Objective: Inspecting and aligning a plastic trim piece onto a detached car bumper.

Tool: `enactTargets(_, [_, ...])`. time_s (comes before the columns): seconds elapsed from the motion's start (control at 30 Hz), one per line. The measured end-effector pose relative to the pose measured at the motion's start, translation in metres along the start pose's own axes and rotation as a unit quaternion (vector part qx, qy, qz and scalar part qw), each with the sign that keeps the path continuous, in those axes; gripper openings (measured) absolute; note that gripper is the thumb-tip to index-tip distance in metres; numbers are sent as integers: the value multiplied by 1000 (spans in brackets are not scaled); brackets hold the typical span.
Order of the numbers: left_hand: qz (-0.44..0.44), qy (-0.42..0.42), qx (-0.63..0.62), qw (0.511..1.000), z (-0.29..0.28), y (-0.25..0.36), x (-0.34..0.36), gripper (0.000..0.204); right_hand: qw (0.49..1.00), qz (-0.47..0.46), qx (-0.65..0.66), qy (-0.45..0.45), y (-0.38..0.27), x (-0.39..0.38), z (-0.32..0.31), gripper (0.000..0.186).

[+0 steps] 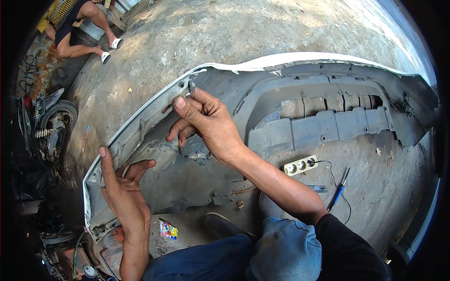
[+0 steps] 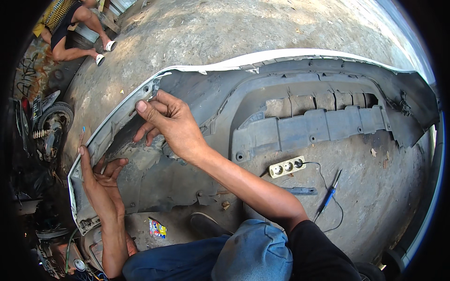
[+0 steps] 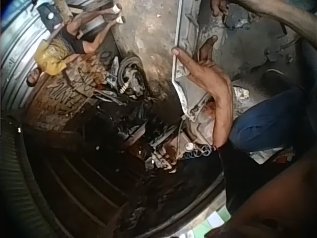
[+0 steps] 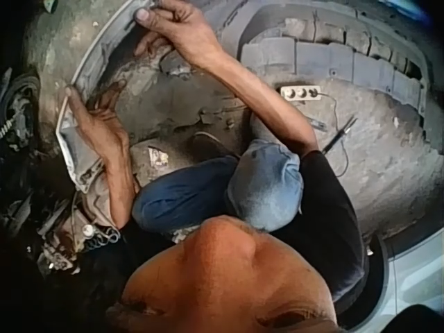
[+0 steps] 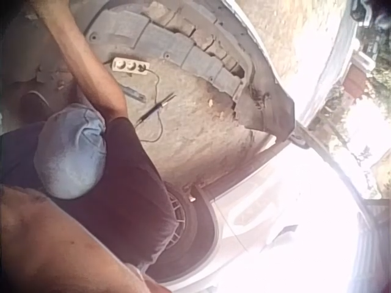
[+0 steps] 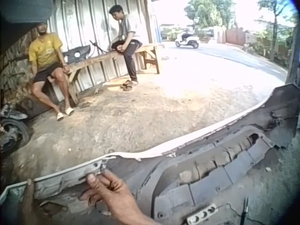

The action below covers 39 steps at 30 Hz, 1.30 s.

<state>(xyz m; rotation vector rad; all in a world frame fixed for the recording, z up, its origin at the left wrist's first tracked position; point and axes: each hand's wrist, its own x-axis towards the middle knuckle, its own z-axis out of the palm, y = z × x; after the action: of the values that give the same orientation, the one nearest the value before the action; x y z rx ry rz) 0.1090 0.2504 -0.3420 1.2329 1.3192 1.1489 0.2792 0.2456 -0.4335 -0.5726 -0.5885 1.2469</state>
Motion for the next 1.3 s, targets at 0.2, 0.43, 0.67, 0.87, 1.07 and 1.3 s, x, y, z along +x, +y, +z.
enactTargets(0.2, [-21,-25,-7,999,-9,-7,4,66,1000,-1,-5,5,-1,1,0,36])
enactTargets(0.43, [20,-103,-5,994,-20,-1,6,67,1000,-5,1,15,-3,2,2,35])
enactTargets(0.67, [23,-225,439,869,-35,71,-18,43,1000,-4,-9,17,-4,2,0,35])
enactTargets(0.87, [522,-60,608,595,-30,65,10,50,1000,-2,-20,22,-3,1,0,38])
enactTargets(1.07, [352,-138,620,687,-35,50,19,57,999,-16,-41,14,-1,4,-2,40])
enactTargets(1.3, [299,-181,536,768,-41,47,33,34,999,-22,-28,1,2,4,-3,39])
